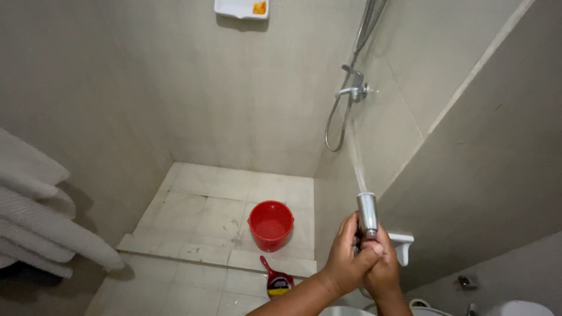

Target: The person uses a handheld bidet sprayer to rinse their hands and then sprays water onto the bathroom floor and walls. They then pick up a red bucket and a scrub brush from the floor and move them toward the toilet.

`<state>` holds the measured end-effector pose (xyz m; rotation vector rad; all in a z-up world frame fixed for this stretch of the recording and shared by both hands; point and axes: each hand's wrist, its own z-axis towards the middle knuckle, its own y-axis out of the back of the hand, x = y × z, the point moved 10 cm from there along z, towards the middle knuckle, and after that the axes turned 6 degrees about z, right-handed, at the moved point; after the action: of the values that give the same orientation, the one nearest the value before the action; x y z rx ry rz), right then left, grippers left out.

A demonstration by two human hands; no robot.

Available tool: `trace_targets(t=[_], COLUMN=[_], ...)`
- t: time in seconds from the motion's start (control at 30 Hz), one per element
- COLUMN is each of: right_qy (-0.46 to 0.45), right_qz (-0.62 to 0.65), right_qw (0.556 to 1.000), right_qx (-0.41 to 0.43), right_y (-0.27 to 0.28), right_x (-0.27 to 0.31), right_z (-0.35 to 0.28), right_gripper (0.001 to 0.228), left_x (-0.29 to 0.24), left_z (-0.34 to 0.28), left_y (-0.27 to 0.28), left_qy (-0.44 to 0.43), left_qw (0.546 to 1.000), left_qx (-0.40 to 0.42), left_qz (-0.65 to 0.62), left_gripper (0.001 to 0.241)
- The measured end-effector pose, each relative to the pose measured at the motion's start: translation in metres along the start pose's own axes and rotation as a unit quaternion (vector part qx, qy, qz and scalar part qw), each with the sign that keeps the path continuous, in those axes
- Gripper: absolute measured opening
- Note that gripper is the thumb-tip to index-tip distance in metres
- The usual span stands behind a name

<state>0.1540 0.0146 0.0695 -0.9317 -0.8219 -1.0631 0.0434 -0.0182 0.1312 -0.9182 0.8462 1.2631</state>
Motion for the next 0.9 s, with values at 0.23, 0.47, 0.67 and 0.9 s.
trace_targets(t=[0.23,0.47,0.67,0.9], right_qy=[-0.084,-0.067,-0.114,-0.14], right_qz=[0.014,0.128,0.036,0.089], right_qw=[0.996,0.989,0.992,0.984], right_qx=[-0.008,0.022,0.028,0.064], right_y=[0.023,0.015,-0.008,-0.019], right_x=[-0.033,-0.041,-0.052,-0.081], right_z=[-0.007,0.011,0.012,0.013], right_gripper=[0.047,0.046,0.049,0.054], left_x=[0.022,0.006,0.041,0.038], left_z=[-0.012,-0.002,-0.01,-0.016], left_y=[-0.012,0.002,0.022,0.04], left_qy=[0.035,0.013,0.062,0.044], left_qw=[0.997,0.997,0.991,0.987], left_qx=[-0.038,-0.065,-0.118,-0.15], left_qz=[-0.051,0.036,0.029,0.02], left_gripper=[0.076,0.078,0.07,0.072])
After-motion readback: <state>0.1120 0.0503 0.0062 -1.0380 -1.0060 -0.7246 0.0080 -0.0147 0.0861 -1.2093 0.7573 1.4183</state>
